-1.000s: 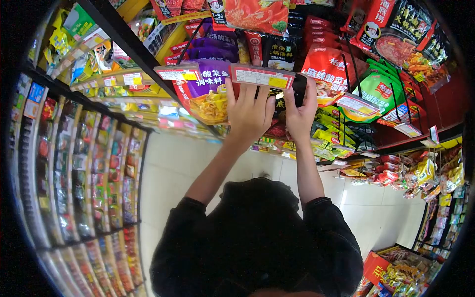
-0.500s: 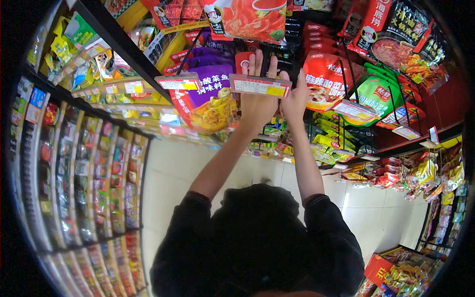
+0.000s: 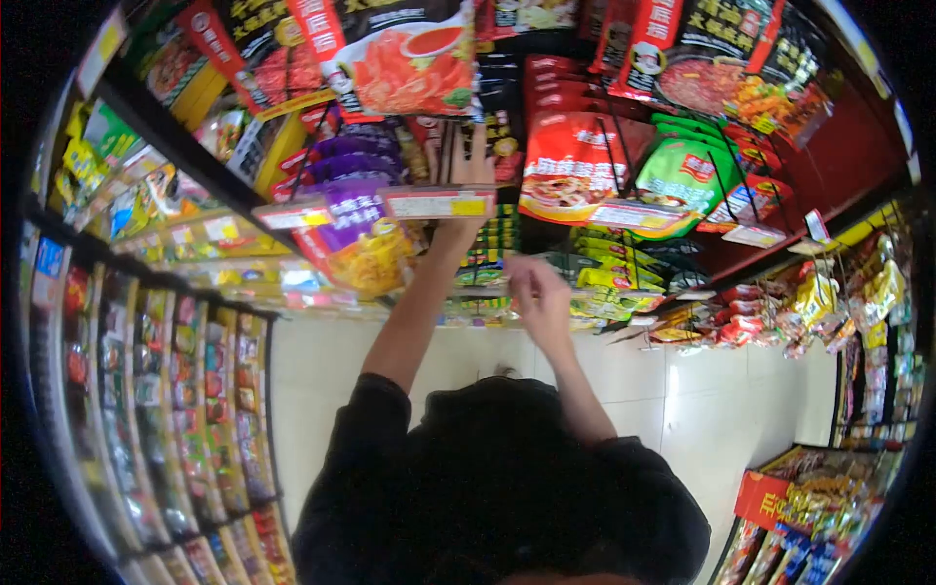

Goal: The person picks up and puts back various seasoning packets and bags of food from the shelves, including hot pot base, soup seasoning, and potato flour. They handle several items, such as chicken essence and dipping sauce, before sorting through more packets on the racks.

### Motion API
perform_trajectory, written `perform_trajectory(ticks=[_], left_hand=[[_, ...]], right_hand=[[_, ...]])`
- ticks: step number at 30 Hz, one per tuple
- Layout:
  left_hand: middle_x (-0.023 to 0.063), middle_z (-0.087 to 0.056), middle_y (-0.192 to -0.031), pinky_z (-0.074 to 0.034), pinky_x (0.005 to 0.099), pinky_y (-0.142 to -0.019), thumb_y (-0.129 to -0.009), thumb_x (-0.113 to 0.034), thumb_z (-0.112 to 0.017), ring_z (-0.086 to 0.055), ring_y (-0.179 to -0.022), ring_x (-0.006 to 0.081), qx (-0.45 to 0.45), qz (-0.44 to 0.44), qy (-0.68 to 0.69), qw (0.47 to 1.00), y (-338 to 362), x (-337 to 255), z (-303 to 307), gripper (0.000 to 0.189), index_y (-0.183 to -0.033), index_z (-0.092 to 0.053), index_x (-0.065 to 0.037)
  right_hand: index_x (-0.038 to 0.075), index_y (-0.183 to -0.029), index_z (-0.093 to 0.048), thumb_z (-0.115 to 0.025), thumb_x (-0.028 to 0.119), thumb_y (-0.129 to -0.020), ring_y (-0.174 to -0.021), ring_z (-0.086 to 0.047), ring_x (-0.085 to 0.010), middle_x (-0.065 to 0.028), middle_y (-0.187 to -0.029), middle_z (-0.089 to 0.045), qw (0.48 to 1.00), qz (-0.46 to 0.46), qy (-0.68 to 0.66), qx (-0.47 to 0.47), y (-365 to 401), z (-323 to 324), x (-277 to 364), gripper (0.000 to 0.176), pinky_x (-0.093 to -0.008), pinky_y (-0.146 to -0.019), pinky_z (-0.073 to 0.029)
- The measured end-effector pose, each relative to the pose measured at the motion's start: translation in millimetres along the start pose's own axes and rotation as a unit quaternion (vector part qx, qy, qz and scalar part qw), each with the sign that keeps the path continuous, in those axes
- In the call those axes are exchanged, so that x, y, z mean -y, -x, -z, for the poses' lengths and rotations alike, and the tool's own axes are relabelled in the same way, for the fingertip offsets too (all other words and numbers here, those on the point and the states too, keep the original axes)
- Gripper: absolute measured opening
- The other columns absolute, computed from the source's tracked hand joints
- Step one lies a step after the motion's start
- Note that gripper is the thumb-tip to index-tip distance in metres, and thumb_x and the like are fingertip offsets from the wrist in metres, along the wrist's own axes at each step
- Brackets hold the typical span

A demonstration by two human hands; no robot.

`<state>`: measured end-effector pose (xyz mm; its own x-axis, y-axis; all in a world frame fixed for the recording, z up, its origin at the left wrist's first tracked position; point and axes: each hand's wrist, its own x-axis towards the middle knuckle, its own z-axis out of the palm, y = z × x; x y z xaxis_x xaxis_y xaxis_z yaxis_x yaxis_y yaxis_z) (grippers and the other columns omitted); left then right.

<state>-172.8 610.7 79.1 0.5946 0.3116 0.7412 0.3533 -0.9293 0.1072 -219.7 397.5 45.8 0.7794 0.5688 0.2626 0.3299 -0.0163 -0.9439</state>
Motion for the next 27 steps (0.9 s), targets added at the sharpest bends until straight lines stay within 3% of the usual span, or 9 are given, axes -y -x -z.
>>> perform_trajectory(ticks=[4,9,12,15,18,21,22,24,27], left_hand=[[0.028,-0.026,-0.162,-0.028,0.0585,-0.118,-0.091,-0.016,-0.065,-0.034,-0.147,0.0448,0.002,0.015,0.059,0.998,22.6,-13.6,-2.7,0.079,-0.161,-0.028,-0.009],[0.0266,-0.029,-0.163,-0.021,0.0584,-0.123,-0.09,-0.01,-0.064,-0.031,-0.15,0.0413,0.157,0.065,0.165,0.972,94.9,-29.2,3.9,0.078,-0.16,-0.028,-0.004],[0.0263,-0.036,-0.158,-0.029,0.0573,-0.12,-0.091,-0.008,-0.059,-0.034,-0.147,0.0447,0.159,0.068,0.231,0.957,134.4,-40.8,19.8,0.069,-0.156,-0.036,-0.004],[0.0228,-0.038,-0.159,-0.021,0.0526,-0.125,-0.091,-0.002,-0.06,-0.034,-0.148,0.0416,0.185,0.079,0.301,0.932,174.2,-40.8,37.3,0.066,-0.154,-0.038,-0.002],[0.0224,-0.048,-0.149,-0.026,0.051,-0.124,-0.09,0.001,-0.059,-0.038,-0.146,0.0402,0.211,0.111,0.341,0.91,214.8,-33.5,55.6,0.052,-0.141,-0.054,-0.002],[0.0177,-0.059,-0.132,-0.04,0.0471,-0.116,-0.082,0.003,-0.061,-0.054,-0.13,0.0379,0.154,0.003,0.258,0.954,267.3,-9.8,64.6,0.04,-0.121,-0.065,-0.004],[0.0168,-0.061,-0.128,-0.043,0.0462,-0.112,-0.082,0.003,-0.06,-0.056,-0.126,0.0374,0.165,0.051,0.276,0.946,282.9,-5.2,68.7,0.038,-0.118,-0.066,-0.005],[0.0149,-0.065,-0.12,-0.048,0.0443,-0.105,-0.082,0.003,-0.059,-0.061,-0.118,0.0364,0.187,0.145,0.304,0.923,312.0,7.3,77.8,0.033,-0.113,-0.068,-0.006],[0.0136,-0.067,-0.11,-0.052,0.0432,-0.094,-0.084,0.003,-0.056,-0.063,-0.108,0.0346,0.197,0.174,0.269,0.926,373.9,39.9,64.7,0.03,-0.11,-0.068,-0.006]], right_hand=[[0.002,-0.113,-0.07,-0.058,-0.003,-0.095,-0.079,-0.068,-0.0184,-0.0106,-0.099,-0.07,0.999,-0.004,0.014,0.036,43.0,14.8,-16.5,0.023,-0.0305,-0.07,-0.056],[0.0,-0.11,-0.07,-0.057,-0.007,-0.095,-0.075,-0.07,-0.0152,-0.009,-0.096,-0.07,0.999,-0.036,0.017,-0.003,55.8,47.8,11.9,0.021,-0.0278,-0.068,-0.057],[-0.001,-0.109,-0.07,-0.057,-0.007,-0.095,-0.074,-0.07,-0.0153,-0.0088,-0.095,-0.069,0.999,-0.02,0.02,-0.035,62.3,66.0,17.8,0.02,-0.0273,-0.069,-0.056],[0.0,-0.105,-0.072,-0.058,-0.007,-0.094,-0.074,-0.069,-0.0159,-0.0104,-0.093,-0.069,0.997,0.01,0.046,-0.057,63.1,86.2,42.1,0.019,-0.0278,-0.069,-0.055],[0.001,-0.1,-0.073,-0.061,0.0,-0.093,-0.082,-0.07,-0.022,-0.0109,-0.095,-0.075,0.97,0.168,0.136,-0.113,44.6,128.2,75.7,0.014,-0.0341,-0.077,-0.054],[-0.002,-0.094,-0.07,-0.06,-0.001,-0.094,-0.086,-0.067,-0.0221,-0.0126,-0.094,-0.072,0.922,0.278,0.182,-0.198,5.9,172.0,121.8,0.01,-0.0331,-0.078,-0.052],[-0.003,-0.098,-0.068,-0.059,-0.001,-0.097,-0.091,-0.066,-0.0196,-0.0109,-0.099,-0.07,0.93,0.243,0.139,-0.239,-7.2,184.2,129.0,0.01,-0.0316,-0.081,-0.051],[-0.003,-0.114,-0.066,-0.062,0.007,-0.1,-0.107,-0.063,-0.0171,-0.0092,-0.116,-0.068,0.91,0.277,0.141,-0.273,-50.7,201.3,157.4,0.018,-0.0306,-0.096,-0.049],[0.002,-0.136,-0.059,-0.066,0.018,-0.101,-0.119,-0.061,-0.0168,-0.0098,-0.127,-0.067,0.928,0.267,0.119,-0.233,-114.4,228.5,170.3,0.039,-0.0306,-0.102,-0.047]])
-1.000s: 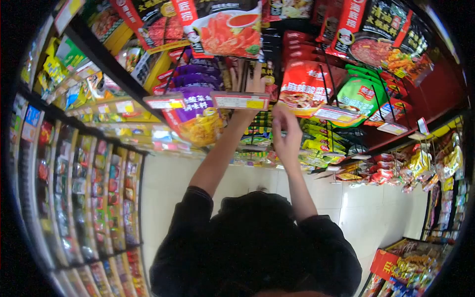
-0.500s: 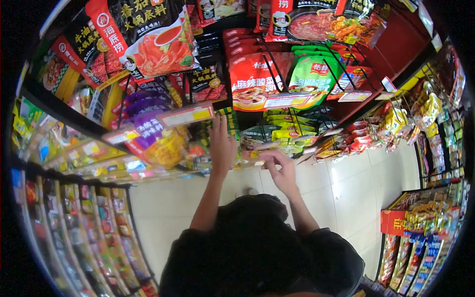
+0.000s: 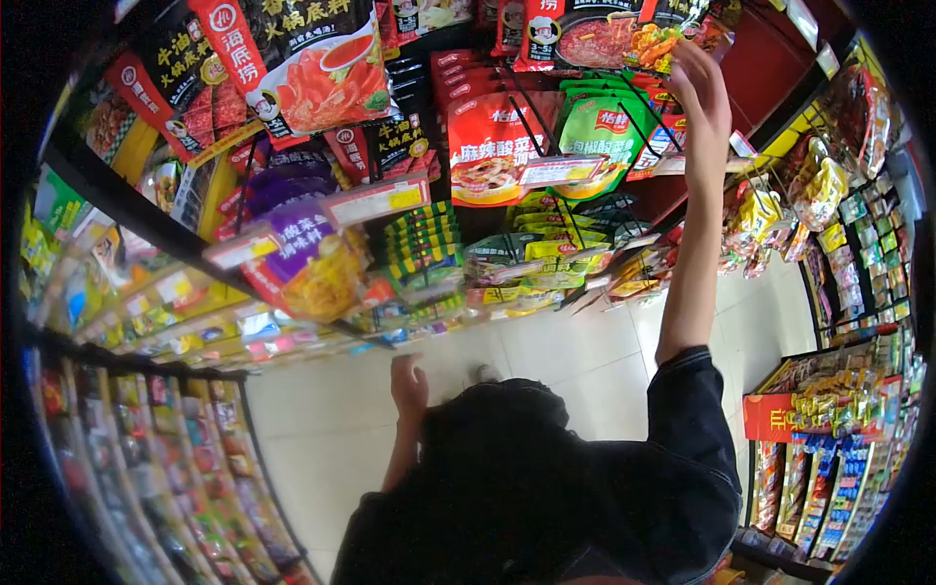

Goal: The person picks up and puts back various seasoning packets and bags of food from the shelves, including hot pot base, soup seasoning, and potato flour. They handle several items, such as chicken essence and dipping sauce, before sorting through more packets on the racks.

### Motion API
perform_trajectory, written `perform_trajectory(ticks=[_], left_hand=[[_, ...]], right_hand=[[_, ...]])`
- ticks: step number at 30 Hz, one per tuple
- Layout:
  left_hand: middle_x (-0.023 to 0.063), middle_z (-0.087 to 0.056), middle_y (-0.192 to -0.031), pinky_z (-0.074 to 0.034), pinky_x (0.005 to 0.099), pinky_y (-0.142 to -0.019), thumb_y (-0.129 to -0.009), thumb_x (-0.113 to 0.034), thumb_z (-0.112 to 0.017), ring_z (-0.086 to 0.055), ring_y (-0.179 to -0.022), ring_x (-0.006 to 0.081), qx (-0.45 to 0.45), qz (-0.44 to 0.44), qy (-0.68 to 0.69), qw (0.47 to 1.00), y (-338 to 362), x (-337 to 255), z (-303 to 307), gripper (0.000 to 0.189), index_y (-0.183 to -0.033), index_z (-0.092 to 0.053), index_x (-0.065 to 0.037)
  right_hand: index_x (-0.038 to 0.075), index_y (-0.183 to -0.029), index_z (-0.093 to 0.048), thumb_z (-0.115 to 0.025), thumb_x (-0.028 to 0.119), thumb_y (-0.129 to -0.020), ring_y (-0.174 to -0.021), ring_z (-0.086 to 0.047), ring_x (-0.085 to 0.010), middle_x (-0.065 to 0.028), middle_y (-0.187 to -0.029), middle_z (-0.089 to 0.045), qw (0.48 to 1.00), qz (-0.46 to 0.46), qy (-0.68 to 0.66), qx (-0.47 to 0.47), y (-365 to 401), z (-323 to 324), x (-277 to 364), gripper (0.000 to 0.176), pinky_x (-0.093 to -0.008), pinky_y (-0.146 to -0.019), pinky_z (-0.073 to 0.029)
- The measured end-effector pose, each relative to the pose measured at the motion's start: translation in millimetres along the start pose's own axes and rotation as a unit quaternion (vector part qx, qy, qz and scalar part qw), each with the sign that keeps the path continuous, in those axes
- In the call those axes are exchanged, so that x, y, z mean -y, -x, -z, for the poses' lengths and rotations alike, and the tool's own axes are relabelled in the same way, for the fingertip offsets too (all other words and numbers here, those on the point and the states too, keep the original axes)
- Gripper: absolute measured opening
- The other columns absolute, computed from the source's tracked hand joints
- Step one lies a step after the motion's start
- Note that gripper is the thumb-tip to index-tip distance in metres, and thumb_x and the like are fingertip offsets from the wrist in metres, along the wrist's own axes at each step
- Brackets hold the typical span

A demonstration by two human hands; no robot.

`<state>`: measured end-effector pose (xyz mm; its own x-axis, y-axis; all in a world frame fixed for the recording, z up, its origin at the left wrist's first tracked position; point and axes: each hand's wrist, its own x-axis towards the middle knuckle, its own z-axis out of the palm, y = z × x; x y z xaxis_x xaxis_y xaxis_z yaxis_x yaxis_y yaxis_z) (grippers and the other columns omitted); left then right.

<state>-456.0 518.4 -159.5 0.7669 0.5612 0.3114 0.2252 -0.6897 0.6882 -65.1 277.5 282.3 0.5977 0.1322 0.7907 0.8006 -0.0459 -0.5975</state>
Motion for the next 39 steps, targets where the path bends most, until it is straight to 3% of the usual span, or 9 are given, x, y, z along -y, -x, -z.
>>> perform_trajectory(ticks=[6,9,11,19,21,23,28,35,39], left_hand=[[0.0137,-0.068,-0.096,-0.054,0.0469,-0.083,-0.092,-0.011,-0.055,-0.066,-0.095,0.0348,0.192,0.084,-0.084,0.974,159.3,189.6,-51.0,0.018,-0.1,-0.07,-0.007],[0.0143,-0.07,-0.099,-0.054,0.0505,-0.08,-0.094,-0.015,-0.053,-0.068,-0.093,0.0352,0.384,0.09,-0.135,0.909,241.1,224.6,-31.6,0.021,-0.097,-0.073,-0.011],[0.0145,-0.07,-0.099,-0.054,0.0505,-0.08,-0.095,-0.019,-0.054,-0.068,-0.092,0.0354,0.438,0.091,-0.133,0.884,273.4,216.6,-14.9,0.021,-0.098,-0.073,-0.01],[0.0154,-0.072,-0.096,-0.055,0.0509,-0.08,-0.099,-0.033,-0.057,-0.069,-0.088,0.0361,0.393,0.007,-0.167,0.904,280.2,219.7,-11.7,0.033,-0.104,-0.073,-0.005],[0.0139,-0.072,-0.097,-0.056,0.045,-0.074,-0.098,-0.025,-0.057,-0.07,-0.085,0.0306,0.35,0.181,0.066,0.917,261.8,219.9,-14.9,0.026,-0.105,-0.072,-0.006],[0.0106,-0.073,-0.1,-0.058,0.0331,-0.059,-0.096,-0.006,-0.056,-0.072,-0.079,0.0193,0.091,0.449,0.546,0.702,243.5,226.0,-22.8,0.017,-0.106,-0.069,-0.007],[0.0072,-0.071,-0.091,-0.055,0.0294,-0.061,-0.101,-0.018,-0.055,-0.067,-0.072,0.0162,0.088,0.268,0.16,0.946,153.1,182.2,-15.6,0.02,-0.105,-0.066,-0.002],[0.0095,-0.07,-0.099,-0.055,0.033,-0.08,-0.099,-0.016,-0.061,-0.068,-0.088,0.0201,0.106,0.13,0.156,0.973,13.9,46.8,25.8,0.018,-0.111,-0.067,-0.004],[0.014,-0.073,-0.102,-0.057,0.0396,-0.08,-0.101,-0.017,-0.057,-0.072,-0.091,0.0311,0.112,0.032,0.102,0.988,-37.5,-14.7,27.6,0.02,-0.114,-0.068,-0.007]], right_hand=[[0.004,-0.136,-0.05,-0.065,0.035,-0.103,-0.097,-0.061,-0.0136,-0.0059,-0.105,-0.065,0.994,-0.104,0.006,0.023,-51.8,-36.9,-22.7,0.048,-0.0278,-0.087,-0.047],[0.01,-0.151,-0.039,-0.068,0.032,-0.1,-0.121,-0.054,-0.0185,-0.0132,-0.135,-0.056,0.972,-0.214,-0.006,0.099,-64.0,-39.0,-21.1,0.063,-0.0333,-0.1,-0.045],[0.004,-0.136,-0.059,-0.075,0.052,-0.091,-0.106,-0.064,-0.0154,-0.0087,-0.118,-0.067,0.985,-0.123,0.083,0.087,-71.9,-36.2,-67.6,0.068,-0.0308,-0.095,-0.05],[0.005,-0.114,-0.068,-0.066,0.042,-0.101,-0.089,-0.057,-0.0081,0.0019,-0.099,-0.067,0.984,-0.148,-0.024,0.093,-49.2,-51.2,-29.5,0.039,-0.0271,-0.083,-0.046],[0.005,-0.112,-0.068,-0.064,0.04,-0.103,-0.087,-0.055,-0.0071,0.0036,-0.095,-0.065,0.988,-0.143,-0.057,0.026,-41.8,-51.4,-18.0,0.036,-0.0261,-0.081,-0.044],[0.006,-0.11,-0.069,-0.064,0.039,-0.102,-0.086,-0.054,-0.0069,0.0043,-0.091,-0.065,0.987,-0.148,-0.056,0.003,-33.3,-35.7,-12.4,0.034,-0.0252,-0.08,-0.044],[0.004,-0.115,-0.067,-0.063,0.032,-0.103,-0.089,-0.064,-0.0104,-0.0002,-0.1,-0.07,0.95,-0.26,-0.17,0.008,-19.8,6.8,23.5,0.03,-0.0269,-0.083,-0.05],[0.001,-0.142,-0.055,-0.056,0.022,-0.105,-0.115,-0.066,-0.0181,-0.01,-0.132,-0.066,0.919,-0.304,-0.242,-0.061,-8.0,73.6,39.3,0.042,-0.0351,-0.105,-0.049],[0.0,-0.138,-0.054,-0.061,0.024,-0.104,-0.1,-0.064,-0.0096,-0.0043,-0.116,-0.068,0.951,-0.211,-0.173,0.145,7.8,111.1,6.8,0.043,-0.0257,-0.09,-0.05]])
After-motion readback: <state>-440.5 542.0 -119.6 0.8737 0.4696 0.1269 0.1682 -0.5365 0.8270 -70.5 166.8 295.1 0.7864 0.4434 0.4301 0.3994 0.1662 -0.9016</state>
